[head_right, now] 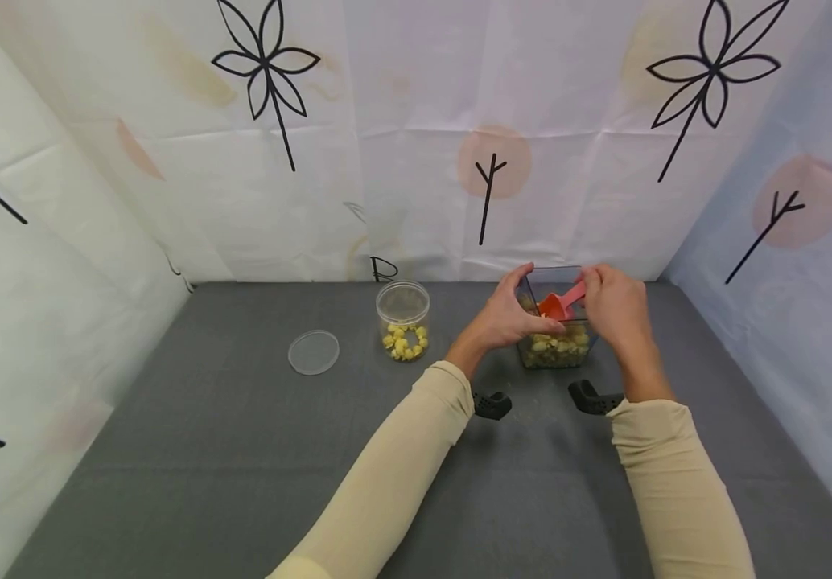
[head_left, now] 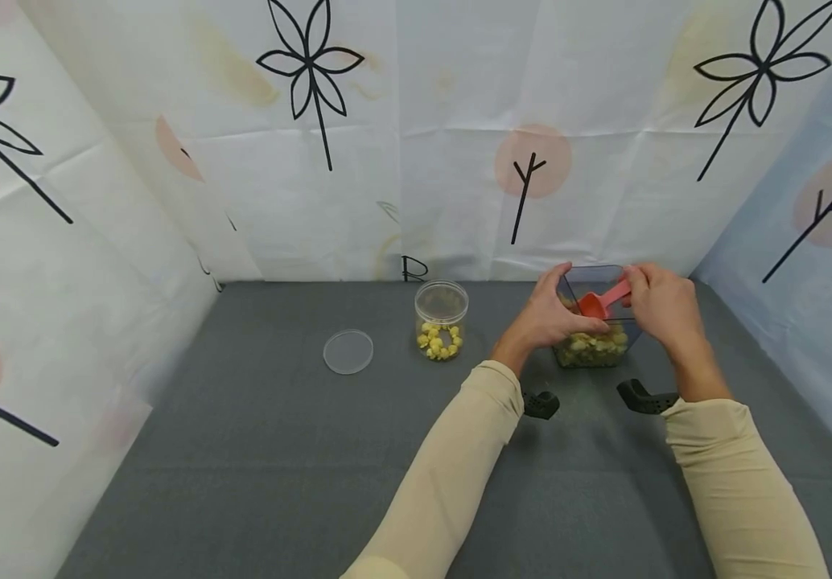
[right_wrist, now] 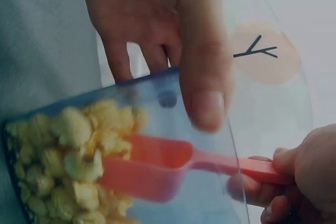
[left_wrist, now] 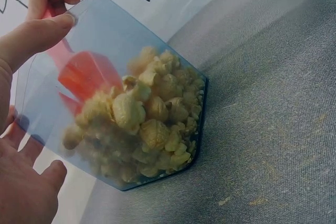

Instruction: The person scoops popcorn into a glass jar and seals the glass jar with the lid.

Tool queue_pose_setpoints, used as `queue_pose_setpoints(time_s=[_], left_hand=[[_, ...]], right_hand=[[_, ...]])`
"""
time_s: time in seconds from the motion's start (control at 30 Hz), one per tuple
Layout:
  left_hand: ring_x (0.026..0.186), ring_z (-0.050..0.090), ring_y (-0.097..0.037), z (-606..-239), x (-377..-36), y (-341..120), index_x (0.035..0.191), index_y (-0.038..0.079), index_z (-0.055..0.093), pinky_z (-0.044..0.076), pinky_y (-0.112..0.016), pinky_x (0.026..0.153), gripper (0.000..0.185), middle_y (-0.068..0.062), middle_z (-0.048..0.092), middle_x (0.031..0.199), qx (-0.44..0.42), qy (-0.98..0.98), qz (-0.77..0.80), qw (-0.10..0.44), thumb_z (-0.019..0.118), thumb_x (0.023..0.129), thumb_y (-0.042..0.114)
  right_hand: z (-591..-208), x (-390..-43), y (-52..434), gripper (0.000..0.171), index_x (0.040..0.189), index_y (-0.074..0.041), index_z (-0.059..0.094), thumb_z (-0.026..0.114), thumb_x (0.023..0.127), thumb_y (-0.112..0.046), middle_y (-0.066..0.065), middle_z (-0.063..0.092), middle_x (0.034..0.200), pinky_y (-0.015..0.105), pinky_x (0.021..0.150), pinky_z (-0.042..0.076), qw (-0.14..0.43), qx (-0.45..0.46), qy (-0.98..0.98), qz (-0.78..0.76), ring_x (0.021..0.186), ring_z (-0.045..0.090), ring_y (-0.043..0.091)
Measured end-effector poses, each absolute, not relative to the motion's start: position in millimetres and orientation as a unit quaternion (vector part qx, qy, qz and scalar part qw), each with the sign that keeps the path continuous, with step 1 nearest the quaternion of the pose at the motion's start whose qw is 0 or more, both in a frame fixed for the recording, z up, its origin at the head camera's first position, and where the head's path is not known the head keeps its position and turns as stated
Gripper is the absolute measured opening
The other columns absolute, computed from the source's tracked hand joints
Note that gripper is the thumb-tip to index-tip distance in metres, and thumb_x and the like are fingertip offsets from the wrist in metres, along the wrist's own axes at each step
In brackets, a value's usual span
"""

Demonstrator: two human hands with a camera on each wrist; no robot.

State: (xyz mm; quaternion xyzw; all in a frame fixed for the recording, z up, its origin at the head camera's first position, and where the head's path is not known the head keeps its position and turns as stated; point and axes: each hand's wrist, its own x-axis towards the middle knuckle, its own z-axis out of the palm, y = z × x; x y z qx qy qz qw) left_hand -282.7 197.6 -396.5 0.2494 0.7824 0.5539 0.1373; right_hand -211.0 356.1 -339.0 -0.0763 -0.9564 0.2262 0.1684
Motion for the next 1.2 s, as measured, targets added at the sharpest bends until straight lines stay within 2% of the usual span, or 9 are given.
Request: queue_pose_setpoints(time_s=[0.23,0.33,0.47,0.73,0.9,1.07,1.2], left_hand=[[0.148,0.04,-0.02,-394.9,-284.1,194.2,0.16,0.036,0.029,0.045,-0.043,0.115,0.105,0.007,0.029,0.166,0.242,0.782,0.557,0.139,0.092,0.076,0.032],[0.149,0.04,-0.019,-394.4,-284.1,194.0,0.16,0.035,0.029,0.044,-0.043,0.116,0.106,0.007,0.029,0.166,0.245,0.781,0.557,0.142,0.092,0.075,0.033],[0.149,0.04,-0.019,-394.6,-283.3,194.9,0.16,0.035,0.028,0.044,-0.042,0.116,0.106,0.007,0.029,0.166,0.247,0.784,0.552,0.143,0.092,0.075,0.034],[0.148,0.041,-0.019,-394.5,-282.5,197.4,0.16,0.036,0.029,0.045,-0.043,0.115,0.105,0.007,0.03,0.165,0.248,0.785,0.55,0.139,0.092,0.075,0.035],[0.148,0.041,-0.019,-394.9,-281.0,198.2,0.16,0.036,0.028,0.045,-0.043,0.115,0.105,0.007,0.03,0.165,0.248,0.783,0.553,0.144,0.092,0.076,0.034],[0.148,0.04,-0.018,-394.9,-280.7,198.8,0.16,0.036,0.028,0.045,-0.042,0.115,0.105,0.007,0.029,0.166,0.256,0.785,0.547,0.141,0.091,0.076,0.035],[0.148,0.041,-0.018,-395.1,-281.5,198.6,0.16,0.036,0.028,0.045,-0.042,0.115,0.105,0.007,0.029,0.166,0.253,0.784,0.55,0.138,0.091,0.076,0.034]], right_hand=[[-342.4,-211.6,357.5,0.055,0.111,0.001,0.066,0.026,0.113,-0.037,0.019,0.069,0.086,0.034,0.057,0.037,0.131,-0.112,-0.95,0.259,0.066,0.047,0.027],[-344.0,-211.2,360.7,0.057,0.112,0.0,0.068,0.026,0.112,-0.039,0.007,0.069,0.074,0.033,0.057,0.037,0.136,-0.127,-0.945,0.269,0.067,0.047,0.025],[-344.4,-210.1,365.2,0.058,0.113,-0.001,0.07,0.027,0.111,-0.04,-0.012,0.059,0.066,0.033,0.057,0.037,0.138,-0.142,-0.938,0.285,0.066,0.045,0.023],[-342.4,-207.6,368.9,0.063,0.122,0.0,0.068,0.025,0.111,-0.045,-0.001,0.048,0.071,0.033,0.052,0.036,0.124,-0.155,-0.928,0.315,0.06,0.042,0.019],[-342.6,-205.7,369.4,0.062,0.124,0.001,0.067,0.025,0.111,-0.043,0.006,0.045,0.076,0.034,0.054,0.035,0.117,-0.154,-0.926,0.325,0.064,0.04,0.023],[-343.6,-204.4,369.7,0.062,0.124,0.003,0.066,0.024,0.111,-0.041,0.011,0.047,0.079,0.034,0.055,0.035,0.122,-0.161,-0.922,0.331,0.065,0.04,0.024],[-344.8,-205.8,369.7,0.063,0.124,0.003,0.065,0.023,0.111,-0.042,0.019,0.052,0.09,0.035,0.057,0.035,0.122,-0.15,-0.926,0.323,0.072,0.044,0.028]])
